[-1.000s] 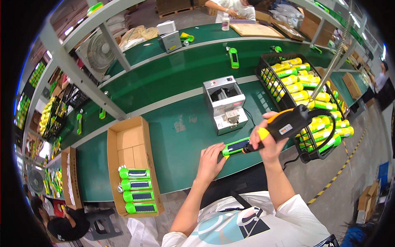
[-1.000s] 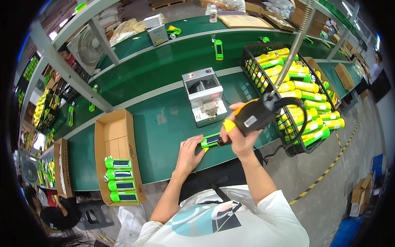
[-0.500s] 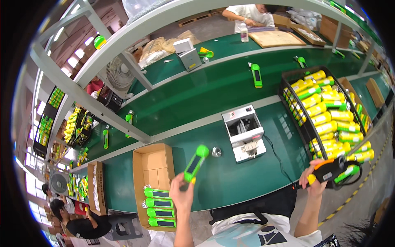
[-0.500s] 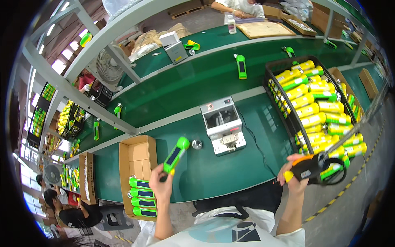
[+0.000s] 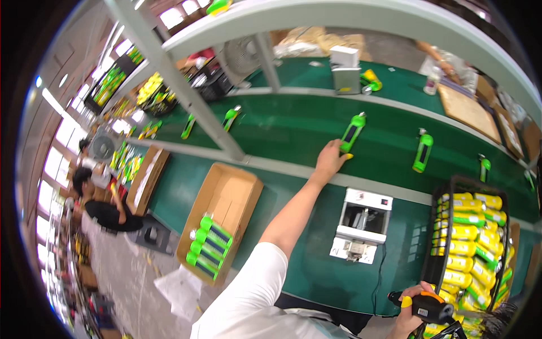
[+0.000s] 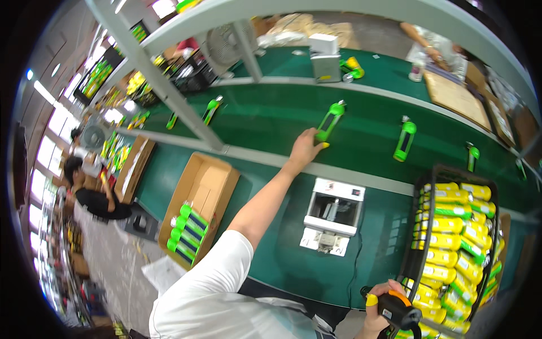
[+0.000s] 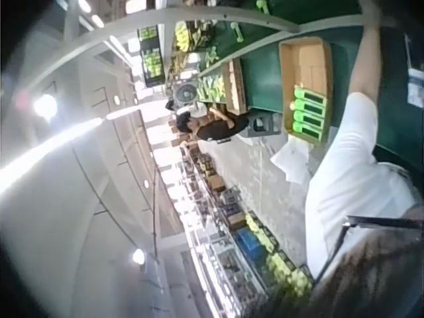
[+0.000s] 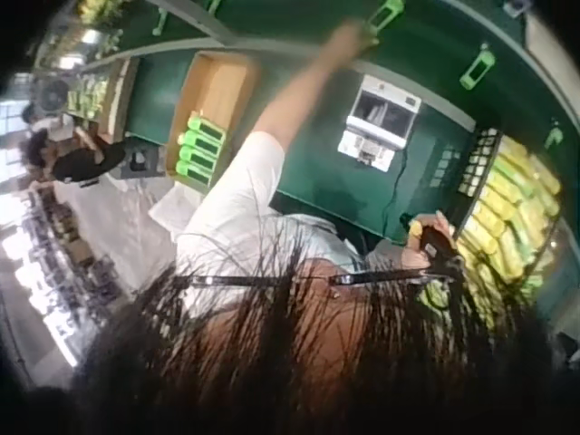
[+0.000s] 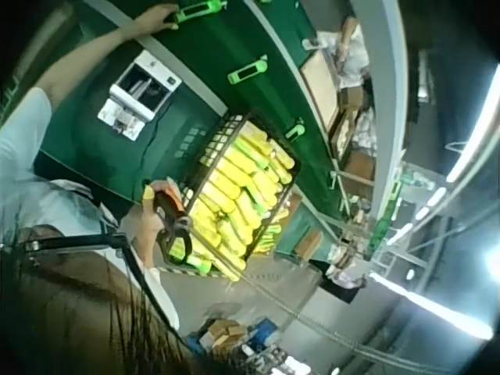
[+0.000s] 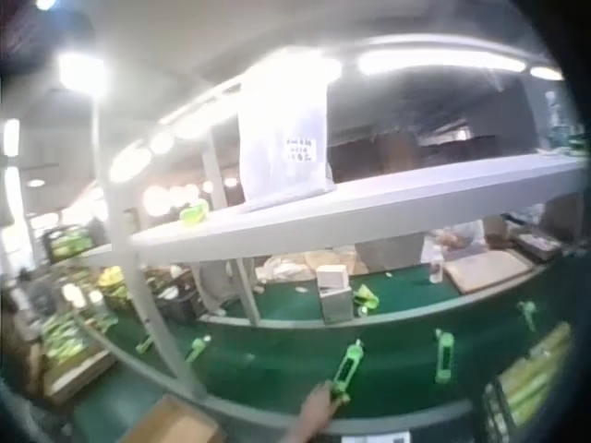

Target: The person fastens parts of green electronic devices by driving screws into them with an electric screwdriver on an assembly line.

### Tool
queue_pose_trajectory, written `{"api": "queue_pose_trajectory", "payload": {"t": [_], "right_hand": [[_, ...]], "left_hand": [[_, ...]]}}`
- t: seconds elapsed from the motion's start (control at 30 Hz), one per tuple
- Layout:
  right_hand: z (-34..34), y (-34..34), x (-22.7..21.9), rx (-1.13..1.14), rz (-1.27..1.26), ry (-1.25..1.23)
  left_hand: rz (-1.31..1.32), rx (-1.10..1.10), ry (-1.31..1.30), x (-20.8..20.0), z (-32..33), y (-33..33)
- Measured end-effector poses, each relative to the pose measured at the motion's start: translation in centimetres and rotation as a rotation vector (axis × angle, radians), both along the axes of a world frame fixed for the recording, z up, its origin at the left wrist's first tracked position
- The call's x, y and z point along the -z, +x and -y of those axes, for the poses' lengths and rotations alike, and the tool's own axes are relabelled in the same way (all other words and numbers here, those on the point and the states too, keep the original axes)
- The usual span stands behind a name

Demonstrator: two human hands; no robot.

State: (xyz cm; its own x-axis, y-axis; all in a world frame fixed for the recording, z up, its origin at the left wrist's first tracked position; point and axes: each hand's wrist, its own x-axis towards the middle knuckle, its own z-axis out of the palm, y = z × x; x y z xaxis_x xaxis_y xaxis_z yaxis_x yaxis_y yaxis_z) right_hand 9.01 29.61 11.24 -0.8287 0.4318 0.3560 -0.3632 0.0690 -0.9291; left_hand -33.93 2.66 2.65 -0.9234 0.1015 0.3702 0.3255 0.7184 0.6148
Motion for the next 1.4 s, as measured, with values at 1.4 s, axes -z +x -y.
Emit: {"api": "queue_pose_trajectory", "payload": {"t": [1.4], "right_hand": [[7.9,-9.4,-0.9,0.06,-0.311,-0.034]], "left_hand": [[0.164,0.866,-0.193,-3.1,2.2,31.7]]}}
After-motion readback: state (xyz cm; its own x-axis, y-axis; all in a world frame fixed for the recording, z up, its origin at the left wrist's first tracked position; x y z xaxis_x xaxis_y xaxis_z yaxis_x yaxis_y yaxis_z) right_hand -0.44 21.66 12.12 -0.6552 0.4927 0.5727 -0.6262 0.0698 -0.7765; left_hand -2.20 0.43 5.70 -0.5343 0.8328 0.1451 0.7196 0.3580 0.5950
